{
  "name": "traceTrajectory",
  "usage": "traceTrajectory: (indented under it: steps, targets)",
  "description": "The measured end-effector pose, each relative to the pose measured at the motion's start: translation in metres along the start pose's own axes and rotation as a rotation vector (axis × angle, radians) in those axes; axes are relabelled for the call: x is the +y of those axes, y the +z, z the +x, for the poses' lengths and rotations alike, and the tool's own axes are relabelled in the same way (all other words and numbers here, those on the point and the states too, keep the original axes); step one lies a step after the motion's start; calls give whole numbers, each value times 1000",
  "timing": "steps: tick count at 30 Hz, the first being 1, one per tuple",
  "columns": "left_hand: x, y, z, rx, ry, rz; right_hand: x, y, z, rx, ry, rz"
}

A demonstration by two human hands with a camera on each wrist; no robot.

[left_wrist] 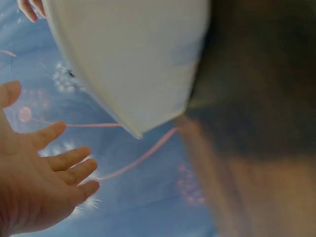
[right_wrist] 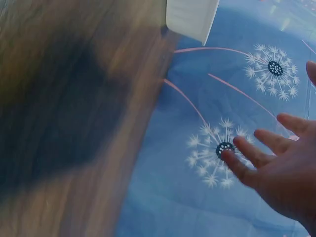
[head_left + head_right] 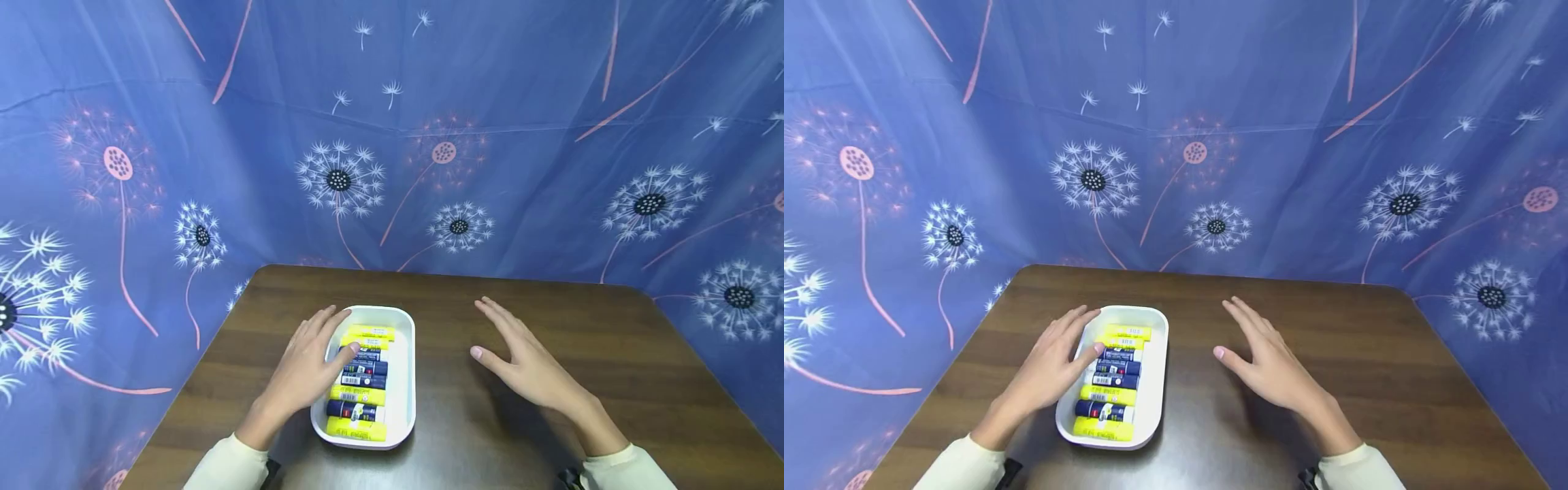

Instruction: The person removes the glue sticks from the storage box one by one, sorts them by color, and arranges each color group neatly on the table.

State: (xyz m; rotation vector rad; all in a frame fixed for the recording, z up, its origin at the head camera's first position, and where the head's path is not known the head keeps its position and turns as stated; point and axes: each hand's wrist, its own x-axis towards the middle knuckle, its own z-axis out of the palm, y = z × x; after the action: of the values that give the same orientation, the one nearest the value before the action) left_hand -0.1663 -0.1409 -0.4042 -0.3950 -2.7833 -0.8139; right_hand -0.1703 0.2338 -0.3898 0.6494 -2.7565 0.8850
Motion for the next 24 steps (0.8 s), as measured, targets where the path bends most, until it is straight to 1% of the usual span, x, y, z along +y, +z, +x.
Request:
traceTrajectory:
  steps: [2, 5, 8, 11, 14, 19, 21, 24]
  targets:
    - [-8, 0, -2, -12, -52, -64, -1, 2, 2, 4, -14, 83]
    - [-20, 2, -6, -59, -133, -151, 0, 7, 3, 15, -30, 171]
    - [-28, 9, -8, -105, -194, -245, 4, 13, 6, 19, -50, 276]
    - [-33, 19, -7, -128, -242, -360, 6, 19, 11, 14, -59, 412]
    - [-36, 24, -5, -133, -268, -442, 3, 26, 18, 12, -44, 528]
    - [-42, 24, -4, -123, -272, -495, -6, 40, 32, 14, -4, 690]
    - [-44, 24, -6, -117, -278, -530, -12, 47, 39, 3, 21, 751]
    - [-49, 25, -9, -102, -293, -580, -21, 59, 48, -36, 80, 833]
